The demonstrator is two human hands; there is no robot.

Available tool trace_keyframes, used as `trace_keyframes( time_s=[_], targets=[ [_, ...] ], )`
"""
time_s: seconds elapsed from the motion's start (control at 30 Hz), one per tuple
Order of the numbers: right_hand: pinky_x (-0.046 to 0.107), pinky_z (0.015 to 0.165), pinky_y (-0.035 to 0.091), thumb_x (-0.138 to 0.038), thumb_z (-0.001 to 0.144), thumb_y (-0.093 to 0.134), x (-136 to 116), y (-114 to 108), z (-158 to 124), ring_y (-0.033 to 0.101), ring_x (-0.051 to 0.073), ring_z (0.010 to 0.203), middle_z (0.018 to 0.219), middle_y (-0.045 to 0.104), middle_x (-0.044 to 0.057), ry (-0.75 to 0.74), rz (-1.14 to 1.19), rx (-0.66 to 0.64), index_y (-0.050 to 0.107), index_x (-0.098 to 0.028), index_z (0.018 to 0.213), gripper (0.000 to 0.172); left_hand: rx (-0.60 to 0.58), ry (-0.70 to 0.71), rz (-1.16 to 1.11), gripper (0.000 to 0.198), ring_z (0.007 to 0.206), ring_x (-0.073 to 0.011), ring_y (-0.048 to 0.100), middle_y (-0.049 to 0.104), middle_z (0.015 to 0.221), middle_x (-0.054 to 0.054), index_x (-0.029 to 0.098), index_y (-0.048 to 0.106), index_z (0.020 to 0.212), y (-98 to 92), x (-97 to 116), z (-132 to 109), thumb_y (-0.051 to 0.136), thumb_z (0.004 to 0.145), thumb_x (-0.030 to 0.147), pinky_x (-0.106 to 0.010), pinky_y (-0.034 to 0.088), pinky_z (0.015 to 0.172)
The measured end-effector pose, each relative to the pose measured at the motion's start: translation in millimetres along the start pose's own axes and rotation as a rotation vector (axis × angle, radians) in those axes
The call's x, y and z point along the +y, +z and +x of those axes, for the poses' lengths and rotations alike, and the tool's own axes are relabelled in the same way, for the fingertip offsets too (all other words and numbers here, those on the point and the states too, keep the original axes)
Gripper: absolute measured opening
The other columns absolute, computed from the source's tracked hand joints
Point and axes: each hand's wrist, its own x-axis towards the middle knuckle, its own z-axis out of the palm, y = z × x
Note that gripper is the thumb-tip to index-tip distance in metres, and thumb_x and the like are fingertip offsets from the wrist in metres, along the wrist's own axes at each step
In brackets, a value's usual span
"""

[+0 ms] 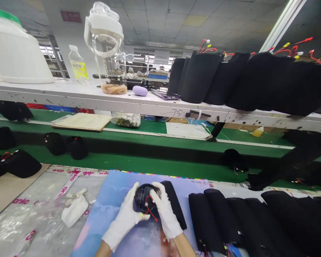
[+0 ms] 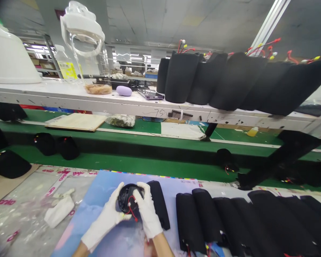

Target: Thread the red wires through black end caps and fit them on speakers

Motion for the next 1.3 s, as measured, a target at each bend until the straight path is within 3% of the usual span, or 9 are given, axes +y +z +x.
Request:
trace_keyframes(
  time_s=[0.17,0.3,0.47,0.57,0.7,0.8,1.03,1.17,1.3],
  targets=[
    [0.041,0.105,0.049,-0.054,0.099,0.044,9.9,-6.6,-3.4,0.062,0.024,0.122,0.131,0.066,0.005,-0.047,-0.004,0.065,0.059,-0.030,0.129,0.042,0.030,0.070,-0.023,0.101,0.126,-0.0336,0.060,0.060,0.141,-0.016,0.026,0.034,0.152,2.3,-12.0,3.1,0.086,0.066,0.038,-0.051,0.052,0.103],
    [0.037,0.099,0.054,-0.047,0.103,0.041,21.6,-1.4,-2.3,0.066,0.022,0.118,0.128,0.069,0.004,-0.133,-0.042,0.116,0.056,-0.030,0.134,0.039,0.214,0.235,-0.004,0.086,0.116,-0.0307,0.068,0.060,0.134,-0.017,0.026,0.032,0.149,4.7,-23.8,-7.2,0.077,0.078,0.043,-0.046,0.060,0.090],
    [0.037,0.090,0.058,-0.030,0.103,0.042,34.9,-6.9,-13.4,0.071,0.021,0.105,0.119,0.071,0.008,-0.327,-0.168,0.237,0.060,-0.025,0.121,0.026,0.432,0.543,0.155,0.032,0.115,-0.0211,0.064,0.056,0.122,-0.005,0.028,0.056,0.110,-5.8,-21.3,-24.0,0.072,0.084,0.019,-0.040,0.058,0.096],
    [0.038,0.097,0.053,-0.018,0.097,0.052,40.7,-15.5,-26.2,0.067,0.021,0.110,0.118,0.069,0.005,-0.528,-0.307,0.245,0.066,-0.029,0.109,0.022,0.357,0.715,0.289,0.019,0.116,-0.0194,0.065,0.062,0.115,-0.003,0.026,0.065,0.104,-14.6,-10.3,-21.3,0.065,0.089,0.014,-0.034,0.057,0.098],
    [0.040,0.104,0.046,-0.009,0.093,0.052,40.8,-15.5,-36.9,0.059,0.022,0.122,0.127,0.065,0.003,-0.765,-0.483,0.174,0.063,-0.034,0.128,0.044,0.274,0.857,0.384,0.018,0.111,-0.0206,0.066,0.064,0.117,-0.008,0.020,0.064,0.112,-21.1,2.1,-5.9,0.057,0.095,0.019,-0.034,0.061,0.091],
    [0.043,0.103,0.044,-0.010,0.094,0.053,35.6,-8.4,-35.8,0.055,0.024,0.122,0.127,0.062,0.007,-0.839,-0.571,0.177,0.059,-0.029,0.133,0.043,0.220,0.906,0.416,0.014,0.101,-0.0191,0.067,0.065,0.109,-0.006,0.017,0.065,0.108,-26.1,9.5,5.3,0.057,0.096,0.018,-0.035,0.062,0.081],
    [0.037,0.069,0.039,-0.011,0.087,0.061,5.6,5.7,-15.2,0.049,0.023,0.083,0.089,0.057,0.004,-0.774,-0.686,0.121,0.064,-0.023,0.085,0.012,-0.090,0.906,0.412,0.009,0.082,-0.0142,0.064,0.065,0.091,-0.001,0.016,0.063,0.095,-47.1,37.6,28.3,0.056,0.097,0.021,-0.031,0.056,0.072],
    [0.038,0.074,0.035,-0.012,0.085,0.064,-13.2,4.5,-9.9,0.046,0.022,0.084,0.088,0.059,0.002,-0.713,-0.677,0.022,0.059,-0.023,0.080,0.013,-0.292,0.822,0.411,0.010,0.071,-0.0124,0.062,0.065,0.079,0.003,0.019,0.060,0.086,-59.0,56.9,37.5,0.054,0.094,0.017,-0.028,0.052,0.066],
    [0.040,0.080,0.038,-0.016,0.090,0.059,-18.7,-0.3,-12.6,0.050,0.022,0.087,0.091,0.059,0.001,-0.609,-0.592,-0.016,0.059,-0.024,0.085,0.009,-0.264,0.719,0.426,0.017,0.073,-0.0144,0.064,0.067,0.083,0.001,0.021,0.056,0.095,-64.7,65.4,36.1,0.059,0.085,0.008,-0.028,0.052,0.068]
  ],
)
